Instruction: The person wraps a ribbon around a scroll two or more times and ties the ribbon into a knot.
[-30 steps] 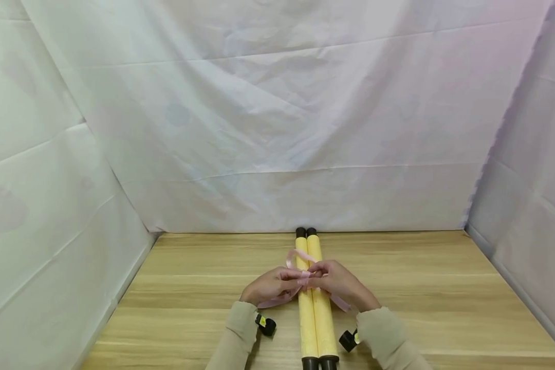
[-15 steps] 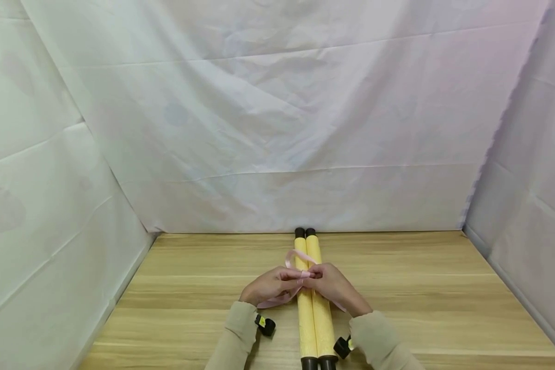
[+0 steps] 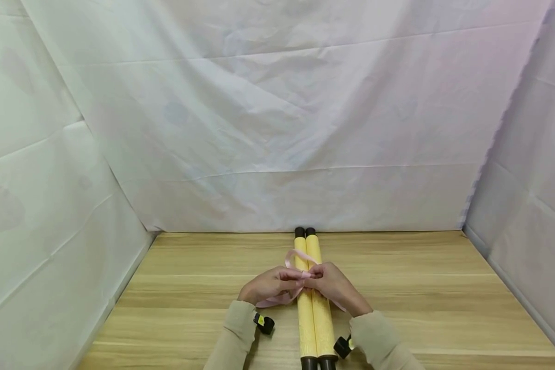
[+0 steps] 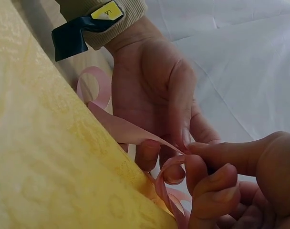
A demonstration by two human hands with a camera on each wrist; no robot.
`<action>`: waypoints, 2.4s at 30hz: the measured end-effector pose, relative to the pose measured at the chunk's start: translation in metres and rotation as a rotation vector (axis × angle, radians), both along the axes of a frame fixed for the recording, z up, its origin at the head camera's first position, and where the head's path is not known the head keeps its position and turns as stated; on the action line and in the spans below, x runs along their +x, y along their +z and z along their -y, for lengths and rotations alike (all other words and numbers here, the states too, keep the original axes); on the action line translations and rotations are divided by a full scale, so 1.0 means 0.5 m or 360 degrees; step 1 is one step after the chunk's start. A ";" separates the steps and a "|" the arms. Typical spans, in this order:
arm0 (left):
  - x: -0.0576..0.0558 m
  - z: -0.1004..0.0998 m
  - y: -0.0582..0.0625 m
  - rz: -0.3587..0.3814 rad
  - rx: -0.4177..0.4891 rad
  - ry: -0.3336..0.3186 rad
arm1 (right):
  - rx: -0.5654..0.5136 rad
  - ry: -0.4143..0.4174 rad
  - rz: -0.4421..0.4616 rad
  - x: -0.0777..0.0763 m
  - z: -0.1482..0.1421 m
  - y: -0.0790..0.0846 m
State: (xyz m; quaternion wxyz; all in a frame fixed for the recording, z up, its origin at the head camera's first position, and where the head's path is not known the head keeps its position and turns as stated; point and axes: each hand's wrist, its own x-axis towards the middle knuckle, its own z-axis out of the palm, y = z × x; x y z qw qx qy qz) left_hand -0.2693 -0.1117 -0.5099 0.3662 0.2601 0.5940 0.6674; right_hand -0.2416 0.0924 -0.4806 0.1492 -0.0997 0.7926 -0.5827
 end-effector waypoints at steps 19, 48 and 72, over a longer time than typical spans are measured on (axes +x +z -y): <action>-0.004 0.004 0.022 -0.0341 -0.0197 0.0243 | 0.0179 0.0129 -0.0156 0.003 0.000 0.002; -0.014 -0.017 0.039 -0.1248 -0.0763 0.0619 | 0.0158 0.0224 -0.0048 0.003 -0.026 0.018; -0.021 -0.037 0.031 -0.1228 -0.0868 0.0700 | 0.0254 0.0273 -0.0092 0.004 -0.038 0.023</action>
